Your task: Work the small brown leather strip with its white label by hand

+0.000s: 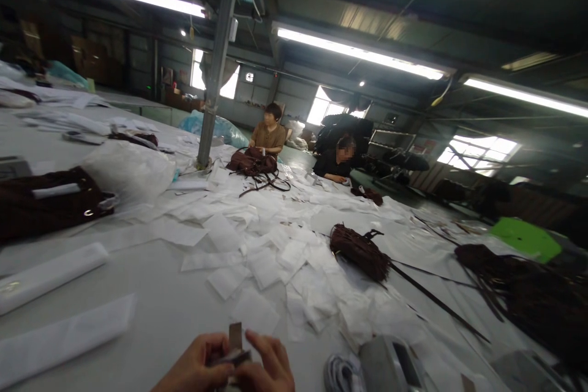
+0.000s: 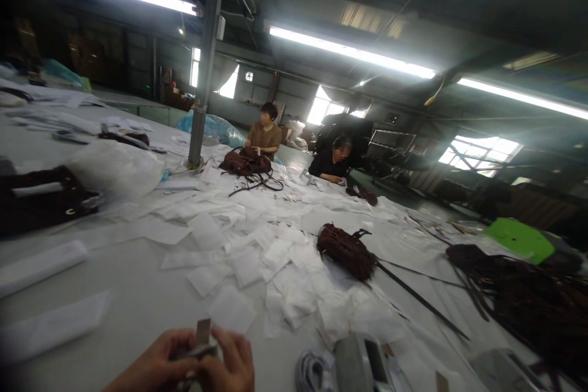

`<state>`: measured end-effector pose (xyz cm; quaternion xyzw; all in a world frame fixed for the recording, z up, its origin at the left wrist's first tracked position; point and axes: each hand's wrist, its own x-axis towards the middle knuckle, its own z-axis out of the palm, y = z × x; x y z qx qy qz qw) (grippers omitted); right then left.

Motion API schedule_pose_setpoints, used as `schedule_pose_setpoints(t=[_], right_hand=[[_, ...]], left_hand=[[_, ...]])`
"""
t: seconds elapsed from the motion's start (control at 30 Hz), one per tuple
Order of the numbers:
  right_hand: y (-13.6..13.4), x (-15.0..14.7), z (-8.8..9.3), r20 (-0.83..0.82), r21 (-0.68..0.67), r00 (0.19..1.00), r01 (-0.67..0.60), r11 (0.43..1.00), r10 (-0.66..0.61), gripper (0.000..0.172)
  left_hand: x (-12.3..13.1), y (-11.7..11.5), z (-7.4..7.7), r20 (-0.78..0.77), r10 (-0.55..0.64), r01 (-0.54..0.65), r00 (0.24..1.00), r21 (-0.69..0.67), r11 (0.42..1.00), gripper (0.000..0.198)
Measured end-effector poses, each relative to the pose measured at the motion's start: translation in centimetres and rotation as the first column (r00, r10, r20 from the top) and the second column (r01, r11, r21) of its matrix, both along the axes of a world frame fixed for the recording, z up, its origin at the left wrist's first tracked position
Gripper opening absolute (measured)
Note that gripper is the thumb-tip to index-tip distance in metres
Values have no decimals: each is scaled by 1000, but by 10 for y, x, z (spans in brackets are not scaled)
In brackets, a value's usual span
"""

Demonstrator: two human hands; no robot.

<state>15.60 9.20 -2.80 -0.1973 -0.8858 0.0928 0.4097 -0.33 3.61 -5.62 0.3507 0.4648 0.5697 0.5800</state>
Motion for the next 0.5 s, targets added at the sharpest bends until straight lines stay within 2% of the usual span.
schedule_pose_setpoints(t=[0.03, 0.07, 0.1, 0.17, 0.23, 0.27, 0.3, 0.37, 0.43, 0.5], right_hand=[[4, 0, 6, 14, -149, 1000, 14, 989, -12, 10], [8, -1, 12, 25, -309, 1000, 9, 951, -1, 13], [11, -2, 17, 27, -480, 999, -26, 877, 44, 15], [14, -6, 28, -52, -756, 986, -144, 639, 160, 15], [15, -9, 36, -161, -885, 969, -227, 407, 190, 13], [15, -11, 38, -189, -913, 965, -240, 329, 180, 13], [14, -11, 40, -197, -930, 968, -234, 283, 154, 13], [14, -12, 39, -163, -951, 983, -180, 253, 86, 15], [14, -12, 37, -110, -956, 994, -110, 271, 14, 14], [15, -12, 34, -76, -952, 996, -60, 301, -43, 11]], left_hand=[[0, 0, 4, -70, -24, 26, 997, 31, 999, 37], [0, -1, 9, -137, -52, 60, 989, 61, 996, 35], [0, -2, 15, -188, -80, 97, 979, 81, 992, 34], [2, -4, 29, -262, -120, 148, 957, 91, 985, 32], [5, -8, 42, -386, -120, 147, 915, 40, 988, 30], [6, -9, 47, -464, -121, 134, 878, -4, 991, 29], [8, -11, 51, -541, -125, 119, 832, -45, 992, 26], [10, -12, 57, -639, -141, 119, 756, -78, 990, 18], [10, -13, 57, -651, -146, 139, 745, -62, 988, 12], [6, -12, 53, -606, -141, 142, 783, -47, 989, 10]])
